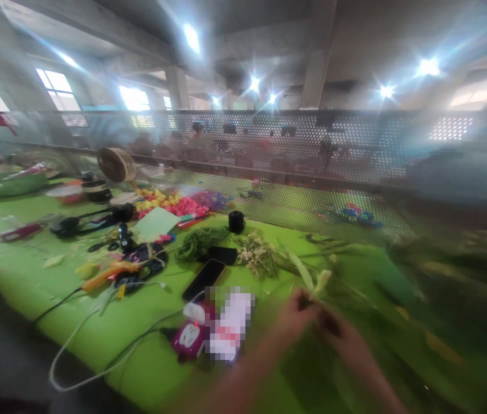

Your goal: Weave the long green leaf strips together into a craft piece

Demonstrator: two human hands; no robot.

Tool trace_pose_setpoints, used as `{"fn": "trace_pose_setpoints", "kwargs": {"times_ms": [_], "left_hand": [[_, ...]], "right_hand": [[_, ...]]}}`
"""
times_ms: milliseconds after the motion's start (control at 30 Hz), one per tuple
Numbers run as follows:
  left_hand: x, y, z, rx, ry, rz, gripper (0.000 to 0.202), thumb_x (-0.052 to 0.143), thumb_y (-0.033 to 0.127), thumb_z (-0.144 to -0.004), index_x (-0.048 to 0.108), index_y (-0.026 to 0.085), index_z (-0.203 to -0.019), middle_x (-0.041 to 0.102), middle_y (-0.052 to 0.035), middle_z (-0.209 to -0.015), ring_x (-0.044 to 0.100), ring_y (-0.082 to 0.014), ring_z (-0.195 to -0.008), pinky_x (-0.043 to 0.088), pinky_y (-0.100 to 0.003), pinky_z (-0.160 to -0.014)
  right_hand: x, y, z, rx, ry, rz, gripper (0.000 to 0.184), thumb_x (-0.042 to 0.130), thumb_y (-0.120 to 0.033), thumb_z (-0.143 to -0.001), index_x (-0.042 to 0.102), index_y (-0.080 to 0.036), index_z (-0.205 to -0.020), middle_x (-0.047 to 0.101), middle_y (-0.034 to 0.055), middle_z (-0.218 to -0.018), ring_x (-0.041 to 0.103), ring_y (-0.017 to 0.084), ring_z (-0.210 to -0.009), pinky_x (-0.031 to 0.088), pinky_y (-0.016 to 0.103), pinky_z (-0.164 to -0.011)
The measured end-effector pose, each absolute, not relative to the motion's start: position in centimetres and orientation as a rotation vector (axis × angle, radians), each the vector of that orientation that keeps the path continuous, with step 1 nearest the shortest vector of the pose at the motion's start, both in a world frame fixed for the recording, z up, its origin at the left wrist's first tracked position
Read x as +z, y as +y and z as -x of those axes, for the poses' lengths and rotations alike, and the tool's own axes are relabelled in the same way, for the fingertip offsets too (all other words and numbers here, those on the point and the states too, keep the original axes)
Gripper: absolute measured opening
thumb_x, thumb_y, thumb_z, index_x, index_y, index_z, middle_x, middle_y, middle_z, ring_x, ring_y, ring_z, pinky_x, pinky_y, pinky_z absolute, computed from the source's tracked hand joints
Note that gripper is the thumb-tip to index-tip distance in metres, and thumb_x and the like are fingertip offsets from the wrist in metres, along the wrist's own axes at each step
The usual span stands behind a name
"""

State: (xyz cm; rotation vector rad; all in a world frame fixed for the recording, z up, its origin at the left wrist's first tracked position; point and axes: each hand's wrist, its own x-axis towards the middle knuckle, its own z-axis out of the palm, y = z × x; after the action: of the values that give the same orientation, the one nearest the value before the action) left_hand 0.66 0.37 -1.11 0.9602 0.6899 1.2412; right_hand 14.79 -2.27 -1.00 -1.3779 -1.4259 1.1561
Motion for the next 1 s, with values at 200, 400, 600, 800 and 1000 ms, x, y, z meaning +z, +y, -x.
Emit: {"fn": "trace_pose_setpoints", "kwargs": {"times_ms": [200, 400, 600, 800, 1000], "left_hand": [[-2.4, 0.7, -0.8, 1.243, 0.806, -1.154, 0.01, 0.061, 0.015, -0.067, 0.056, 0.016, -0.075, 0.058, -0.0001, -0.072, 0.052, -0.014, -0.073, 0.039, -0.027, -0.073], [-3.1, 0.1, -1.2, 1.215, 0.699, -1.107, 0.012, 0.062, 0.012, -0.063, 0.057, 0.017, -0.073, 0.055, 0.0008, -0.07, 0.049, -0.0138, -0.07, 0.037, -0.026, -0.071], [-2.7, 0.4, -1.1, 1.167, 0.656, -0.965, 0.019, 0.069, 0.021, -0.065, 0.057, 0.015, -0.078, 0.054, 0.0012, -0.068, 0.048, -0.0115, -0.066, 0.036, -0.024, -0.065], [-1.0, -0.3, -0.9, 1.084, 0.547, -0.823, 0.025, 0.066, 0.016, -0.059, 0.06, 0.013, -0.083, 0.057, -0.0016, -0.071, 0.05, -0.0119, -0.066, 0.037, -0.024, -0.065], [-0.6, -0.9, -0.7, 1.067, 0.507, -0.803, 0.033, 0.072, 0.032, -0.065, 0.06, 0.012, -0.088, 0.057, -0.0028, -0.076, 0.048, -0.0108, -0.066, 0.034, -0.024, -0.064]], "right_hand": [[0.1, -3.1, -14.9, 0.807, -1.552, 1.537, 0.037, 0.065, -0.04, -0.069, 0.065, -0.02, -0.1, 0.072, 0.0048, -0.091, 0.065, 0.023, -0.078, 0.049, 0.033, -0.071], [2.3, -4.3, -14.6, 0.668, -1.517, 1.419, 0.027, 0.064, -0.041, -0.069, 0.073, -0.021, -0.086, 0.073, 0.0068, -0.089, 0.065, 0.027, -0.079, 0.05, 0.037, -0.072], [1.8, -4.6, -14.8, 0.924, -1.284, 1.397, 0.026, 0.064, -0.042, -0.072, 0.074, -0.024, -0.087, 0.075, 0.0038, -0.088, 0.066, 0.025, -0.08, 0.052, 0.031, -0.066], [1.2, -3.7, -15.2, 1.077, -1.244, 1.356, 0.027, 0.065, -0.039, -0.072, 0.074, -0.022, -0.091, 0.074, 0.0061, -0.094, 0.066, 0.027, -0.087, 0.052, 0.034, -0.07], [1.1, -3.4, -15.6, 0.996, -1.397, 1.331, 0.025, 0.064, -0.038, -0.073, 0.074, -0.022, -0.089, 0.072, 0.0049, -0.084, 0.065, 0.026, -0.088, 0.051, 0.036, -0.079]]}}
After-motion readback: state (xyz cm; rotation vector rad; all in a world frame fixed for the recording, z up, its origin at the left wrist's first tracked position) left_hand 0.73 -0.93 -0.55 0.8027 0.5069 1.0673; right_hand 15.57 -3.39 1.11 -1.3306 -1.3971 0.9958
